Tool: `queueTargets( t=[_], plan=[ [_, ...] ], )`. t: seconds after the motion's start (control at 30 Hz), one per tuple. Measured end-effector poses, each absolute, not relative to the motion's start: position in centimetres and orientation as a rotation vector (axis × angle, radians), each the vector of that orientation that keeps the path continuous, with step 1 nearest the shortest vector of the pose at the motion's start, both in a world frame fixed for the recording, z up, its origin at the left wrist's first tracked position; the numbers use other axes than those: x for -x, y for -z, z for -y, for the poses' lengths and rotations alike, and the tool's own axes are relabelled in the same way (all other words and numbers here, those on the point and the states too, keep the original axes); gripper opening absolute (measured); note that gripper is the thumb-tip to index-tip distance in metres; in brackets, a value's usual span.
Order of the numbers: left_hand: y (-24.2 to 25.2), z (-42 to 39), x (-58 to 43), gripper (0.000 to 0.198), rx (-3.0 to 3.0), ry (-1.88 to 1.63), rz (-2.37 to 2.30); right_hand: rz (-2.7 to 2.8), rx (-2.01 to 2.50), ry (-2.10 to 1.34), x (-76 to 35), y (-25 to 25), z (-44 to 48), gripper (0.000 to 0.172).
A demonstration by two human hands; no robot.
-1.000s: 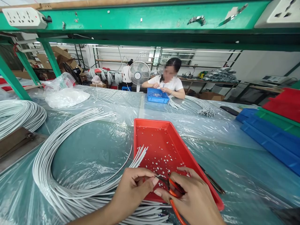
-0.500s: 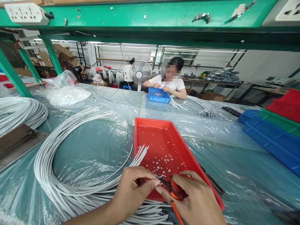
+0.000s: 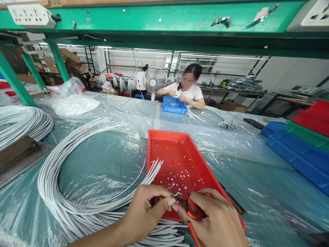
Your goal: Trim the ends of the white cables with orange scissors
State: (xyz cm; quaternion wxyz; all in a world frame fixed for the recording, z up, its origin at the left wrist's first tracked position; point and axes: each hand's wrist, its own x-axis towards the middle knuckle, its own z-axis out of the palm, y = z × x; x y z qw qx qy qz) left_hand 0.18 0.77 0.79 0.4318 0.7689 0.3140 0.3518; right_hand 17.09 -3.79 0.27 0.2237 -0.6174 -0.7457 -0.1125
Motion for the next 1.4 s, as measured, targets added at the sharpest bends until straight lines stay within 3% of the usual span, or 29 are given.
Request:
queueTargets(
  t=[0.23,0.5,0.67,0.83,0.97,1.2,1.4],
  plan=[
    [0.8,-0.5,0.1,0.018,-2.404,-1.365,-0.757,2.034,1.792,0.187,-16.4,0.0,3.9,0.042],
    [-1.0,-0.7,0.1,0.029,-1.912,-0.826,-0.74,2.029,1.74,0.295,-17.1,0.2,3.8,0.039],
    [-0.3,-0.9,-0.2,0.022,-1.559,-0.947,-0.842,1.902,1.696,-0.165,-16.9,0.1,3.6,0.037],
    [0.2,-0.8,-0.3,0.017,-1.525,-1.021,-0.922,1.592,1.436,-0.645,-16.4,0.0,3.1,0.018],
    [0.0,-0.5,-0.3,0.014,-1.524,-1.027,-0.934,1.442,1.334,-0.784,-15.9,0.1,2.8,0.01],
    [0.1,-0.3,-0.5,0.016,-1.528,-1.038,-0.927,1.319,1.25,-0.896,-15.3,-0.1,2.5,0.023],
    [0.2,-0.3,-0.5,0.018,-1.53,-1.022,-0.929,1.312,1.222,-0.918,-15.1,0.3,2.1,0.022]
  ],
)
